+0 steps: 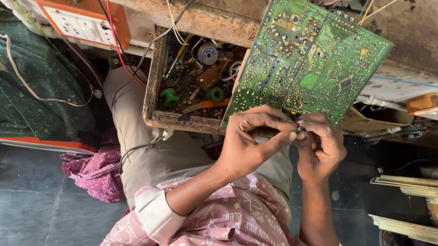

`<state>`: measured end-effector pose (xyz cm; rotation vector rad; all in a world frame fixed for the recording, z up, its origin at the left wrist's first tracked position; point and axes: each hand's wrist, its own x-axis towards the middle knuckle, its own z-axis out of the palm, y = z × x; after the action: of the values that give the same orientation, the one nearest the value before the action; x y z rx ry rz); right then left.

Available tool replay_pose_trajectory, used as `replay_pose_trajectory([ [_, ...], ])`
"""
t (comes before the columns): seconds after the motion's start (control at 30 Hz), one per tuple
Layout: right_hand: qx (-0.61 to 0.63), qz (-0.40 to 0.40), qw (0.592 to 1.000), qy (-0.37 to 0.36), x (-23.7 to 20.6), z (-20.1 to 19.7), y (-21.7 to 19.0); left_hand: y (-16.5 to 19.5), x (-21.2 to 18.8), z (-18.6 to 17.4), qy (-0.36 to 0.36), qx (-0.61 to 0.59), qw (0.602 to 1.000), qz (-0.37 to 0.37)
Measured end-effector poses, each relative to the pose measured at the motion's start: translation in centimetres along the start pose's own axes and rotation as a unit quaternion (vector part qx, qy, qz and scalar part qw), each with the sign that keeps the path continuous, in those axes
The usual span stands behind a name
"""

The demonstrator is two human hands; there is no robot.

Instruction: The person sits on the floor and repairs a green circuit board. They use a soldering iron to heat solder joints, apply solder wire, and use a multimeter to test connections. The person also handles wires and small components while working.

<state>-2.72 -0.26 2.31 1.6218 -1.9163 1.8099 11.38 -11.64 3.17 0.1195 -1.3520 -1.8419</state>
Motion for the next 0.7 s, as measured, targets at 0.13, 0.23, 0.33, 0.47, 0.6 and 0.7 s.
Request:
replay_pose_trajectory([
  [0.13, 0.048, -0.039, 0.998, 0.012, -0.4, 0.6, 0.6, -0.3, -0.1, 0.4, 0.004, 0.026, 0.999, 0.032],
  [0.23, 0.094, -0.019, 0.995, 0.036, -1.0, 1.3, 1.1, -0.4, -0.1, 0.6, 0.009, 0.006, 1.0, 0.009],
  [0.33, 0.146, 0.01, 0.988, 0.048, -1.6, 1.7, 1.4, -0.4, -0.5, 0.8, 0.021, -0.024, 0.999, -0.012],
  [0.47, 0.212, 0.01, 0.976, 0.04, -1.6, 2.1, 1.7, -0.4, -0.6, 0.9, 0.035, -0.046, 0.998, -0.017],
  [0.6, 0.238, -0.009, 0.97, 0.037, -1.2, 2.1, 1.5, -0.3, -0.6, 1.0, 0.037, -0.077, 0.995, -0.052],
  [0.7, 0.223, -0.011, 0.974, 0.036, -1.1, 2.0, 1.1, -0.3, -0.6, 1.0, 0.034, -0.062, 0.997, -0.019],
])
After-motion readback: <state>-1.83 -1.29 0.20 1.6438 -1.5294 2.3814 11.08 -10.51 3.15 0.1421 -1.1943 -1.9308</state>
